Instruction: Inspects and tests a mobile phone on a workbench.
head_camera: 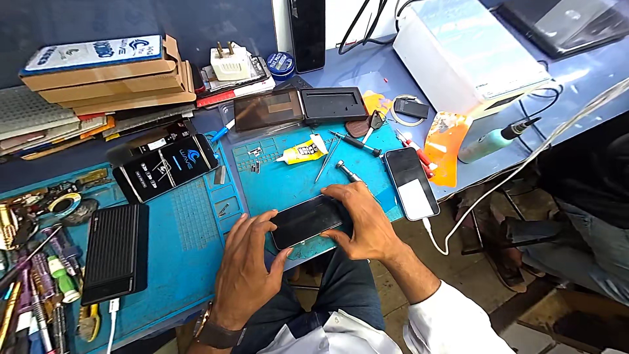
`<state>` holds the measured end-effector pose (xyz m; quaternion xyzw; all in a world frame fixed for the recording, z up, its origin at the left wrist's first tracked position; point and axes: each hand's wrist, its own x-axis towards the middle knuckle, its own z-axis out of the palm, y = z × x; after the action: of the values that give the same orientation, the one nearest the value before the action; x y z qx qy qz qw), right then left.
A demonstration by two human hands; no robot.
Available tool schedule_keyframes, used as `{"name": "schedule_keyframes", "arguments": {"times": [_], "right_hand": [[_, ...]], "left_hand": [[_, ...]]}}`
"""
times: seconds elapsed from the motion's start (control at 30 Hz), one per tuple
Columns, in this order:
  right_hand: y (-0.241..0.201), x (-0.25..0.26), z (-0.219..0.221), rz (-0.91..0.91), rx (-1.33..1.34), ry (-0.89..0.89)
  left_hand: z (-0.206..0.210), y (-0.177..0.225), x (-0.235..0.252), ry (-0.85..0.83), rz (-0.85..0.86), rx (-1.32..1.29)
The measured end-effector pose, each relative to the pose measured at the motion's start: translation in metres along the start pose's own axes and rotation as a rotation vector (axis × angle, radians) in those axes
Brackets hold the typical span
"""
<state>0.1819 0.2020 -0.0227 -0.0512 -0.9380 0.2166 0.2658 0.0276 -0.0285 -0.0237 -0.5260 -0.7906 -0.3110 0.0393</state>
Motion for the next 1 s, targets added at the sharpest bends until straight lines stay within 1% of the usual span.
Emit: {"name": "schedule_keyframes", "arguments": {"times": [1.0], "right_hand": [[0.0, 0.0003, -0.0004, -0.004, -0.005, 0.003]], "left_hand": [[0.0004, -0.0005, 0.0004, 0.014, 0.013, -0.012]]}}
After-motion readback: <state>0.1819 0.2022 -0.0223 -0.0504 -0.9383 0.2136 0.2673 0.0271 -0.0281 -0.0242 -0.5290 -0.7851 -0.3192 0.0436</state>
